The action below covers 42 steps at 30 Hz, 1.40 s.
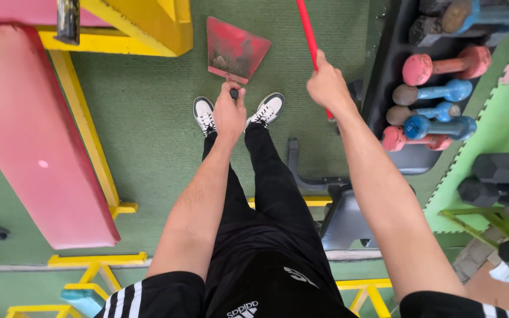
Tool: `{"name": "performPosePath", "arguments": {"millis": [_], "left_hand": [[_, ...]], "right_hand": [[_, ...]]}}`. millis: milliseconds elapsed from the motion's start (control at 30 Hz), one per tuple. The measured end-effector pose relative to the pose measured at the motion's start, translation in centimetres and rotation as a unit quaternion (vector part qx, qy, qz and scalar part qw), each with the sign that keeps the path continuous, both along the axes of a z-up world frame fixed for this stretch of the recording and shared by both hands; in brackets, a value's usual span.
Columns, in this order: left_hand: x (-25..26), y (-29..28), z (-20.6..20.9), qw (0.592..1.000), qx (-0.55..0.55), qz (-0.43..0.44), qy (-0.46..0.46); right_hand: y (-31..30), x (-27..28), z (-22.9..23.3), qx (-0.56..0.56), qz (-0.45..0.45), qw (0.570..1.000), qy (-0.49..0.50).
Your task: Sweeping the floor in a gym area using a broom and dustpan.
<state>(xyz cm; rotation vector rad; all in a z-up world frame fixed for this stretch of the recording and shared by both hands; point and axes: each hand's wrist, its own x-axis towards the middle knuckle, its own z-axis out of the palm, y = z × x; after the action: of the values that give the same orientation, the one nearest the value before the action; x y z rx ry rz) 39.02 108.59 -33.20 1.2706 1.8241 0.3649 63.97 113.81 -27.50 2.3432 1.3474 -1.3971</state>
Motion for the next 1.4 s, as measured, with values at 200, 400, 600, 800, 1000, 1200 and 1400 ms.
{"name": "performPosePath", "arguments": {"millis": [200, 400, 600, 800, 1000, 1200, 1400], "left_hand": [[-1.2, -0.1, -1.3, 1.000, -0.019, -0.002, 0.011], [-0.6, 0.4, -0.6, 0.998, -0.044, 0.035, -0.004], [-1.6, -1.3, -0.6, 0.997, 0.001, 0.069, 0.018], [-2.5, -2.8, 1.4, 0.993, -0.040, 0.108, 0.001], [-3.4, -4.0, -1.0, 0.995, -0.030, 0.089, -0.020], [-3.2, -3.9, -3.6, 0.994, 0.045, 0.087, -0.056], [-2.4, -3.0, -2.2, 0.992, 0.060, 0.102, -0.048]], "right_hand": [[-7.2, -7.3, -4.6, -0.028, 0.075, 0.996, 0.037], [-10.4, -6.8, 7.3, -0.207, 0.043, 0.976, 0.060], [-7.4, -3.2, 8.7, -0.063, 0.092, 0.992, 0.058], [3.3, -3.6, -1.2, 0.084, 0.164, 0.983, 0.021], [-1.5, -5.8, -12.9, 0.055, 0.185, 0.981, 0.029], [-10.2, -8.0, 3.3, -0.187, 0.124, 0.972, 0.068], [-14.0, 2.6, 6.9, -0.114, -0.025, 0.985, 0.131]]}}
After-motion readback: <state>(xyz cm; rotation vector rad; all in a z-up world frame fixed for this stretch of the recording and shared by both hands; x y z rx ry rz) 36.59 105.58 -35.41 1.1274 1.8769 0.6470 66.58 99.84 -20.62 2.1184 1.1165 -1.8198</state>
